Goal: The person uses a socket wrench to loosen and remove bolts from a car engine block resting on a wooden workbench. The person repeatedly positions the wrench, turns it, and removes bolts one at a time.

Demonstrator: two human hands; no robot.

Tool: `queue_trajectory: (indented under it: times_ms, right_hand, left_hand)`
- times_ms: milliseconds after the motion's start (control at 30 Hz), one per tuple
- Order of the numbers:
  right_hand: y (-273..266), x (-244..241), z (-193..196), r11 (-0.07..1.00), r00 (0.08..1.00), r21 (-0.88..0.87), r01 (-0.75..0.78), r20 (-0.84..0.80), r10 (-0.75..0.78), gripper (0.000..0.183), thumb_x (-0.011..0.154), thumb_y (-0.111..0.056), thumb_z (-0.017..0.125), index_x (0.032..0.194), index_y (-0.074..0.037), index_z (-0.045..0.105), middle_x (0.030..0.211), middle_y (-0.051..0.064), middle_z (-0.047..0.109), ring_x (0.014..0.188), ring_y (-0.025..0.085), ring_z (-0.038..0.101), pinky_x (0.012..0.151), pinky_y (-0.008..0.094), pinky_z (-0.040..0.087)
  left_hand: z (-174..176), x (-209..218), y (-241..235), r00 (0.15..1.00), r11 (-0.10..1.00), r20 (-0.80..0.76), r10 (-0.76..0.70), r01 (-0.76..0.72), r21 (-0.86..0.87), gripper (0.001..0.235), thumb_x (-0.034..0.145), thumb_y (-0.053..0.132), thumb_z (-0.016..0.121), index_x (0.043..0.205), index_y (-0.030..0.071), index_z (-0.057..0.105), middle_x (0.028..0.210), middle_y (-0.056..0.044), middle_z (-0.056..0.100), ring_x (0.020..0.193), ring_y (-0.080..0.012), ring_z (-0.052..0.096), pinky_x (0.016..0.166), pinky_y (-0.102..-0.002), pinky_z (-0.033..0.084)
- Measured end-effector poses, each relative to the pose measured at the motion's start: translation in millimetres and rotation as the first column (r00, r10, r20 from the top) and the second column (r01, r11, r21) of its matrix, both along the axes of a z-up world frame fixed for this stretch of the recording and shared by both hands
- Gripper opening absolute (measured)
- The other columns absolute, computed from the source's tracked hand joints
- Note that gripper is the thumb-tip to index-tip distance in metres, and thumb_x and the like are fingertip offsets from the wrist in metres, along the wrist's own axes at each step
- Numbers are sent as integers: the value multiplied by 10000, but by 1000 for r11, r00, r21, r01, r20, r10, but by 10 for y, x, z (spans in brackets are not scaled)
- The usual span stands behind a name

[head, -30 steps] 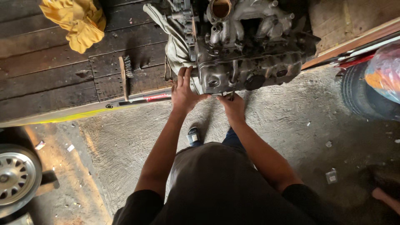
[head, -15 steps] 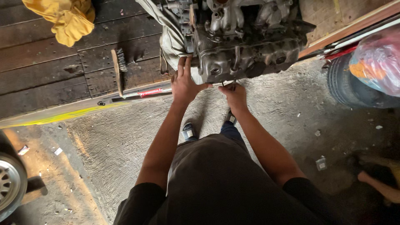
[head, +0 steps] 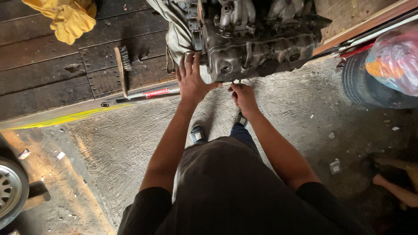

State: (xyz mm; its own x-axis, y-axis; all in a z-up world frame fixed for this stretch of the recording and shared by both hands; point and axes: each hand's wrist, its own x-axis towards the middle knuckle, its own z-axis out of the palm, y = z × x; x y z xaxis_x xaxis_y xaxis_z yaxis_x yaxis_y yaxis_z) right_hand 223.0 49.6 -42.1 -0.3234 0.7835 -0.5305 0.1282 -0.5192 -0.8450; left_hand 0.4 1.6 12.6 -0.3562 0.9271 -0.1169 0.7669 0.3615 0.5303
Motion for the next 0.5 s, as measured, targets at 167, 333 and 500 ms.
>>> queue_trajectory:
  times_ms: [167,333,500]
  right_hand:
    - [-12,-41,-72,858,869,439,-265,494,15,355,982,-312,722,788,-18,686,587,45,579,460,146,478,470,334,368]
    - [-65,3,64,512,685,654,-557,710,-162,304,881,-314,791,814,-35,693,637,73,644,539,209,609,495,378,476]
    - [30,16,99,857,816,374,-354,572,87,385,988,-372,684,776,-51,699,570,46,617,464,180,571,475,338,446]
  left_hand:
    - [72,-15,155,979,977,-95,-179,166,-132,1481,553,805,847,1599,149,28,1693,-108,54,1551,-291,19,1215,-649,36]
    - [61,-12,184,986,981,-8,-164,162,-108,1485,595,819,795,1639,138,-11,1727,-41,111,1574,-258,125,1248,-603,146]
    - [60,3,197,981,965,-45,-186,174,-194,1437,631,864,760,1632,148,17,1710,-61,147,1576,-267,129,1212,-635,203]
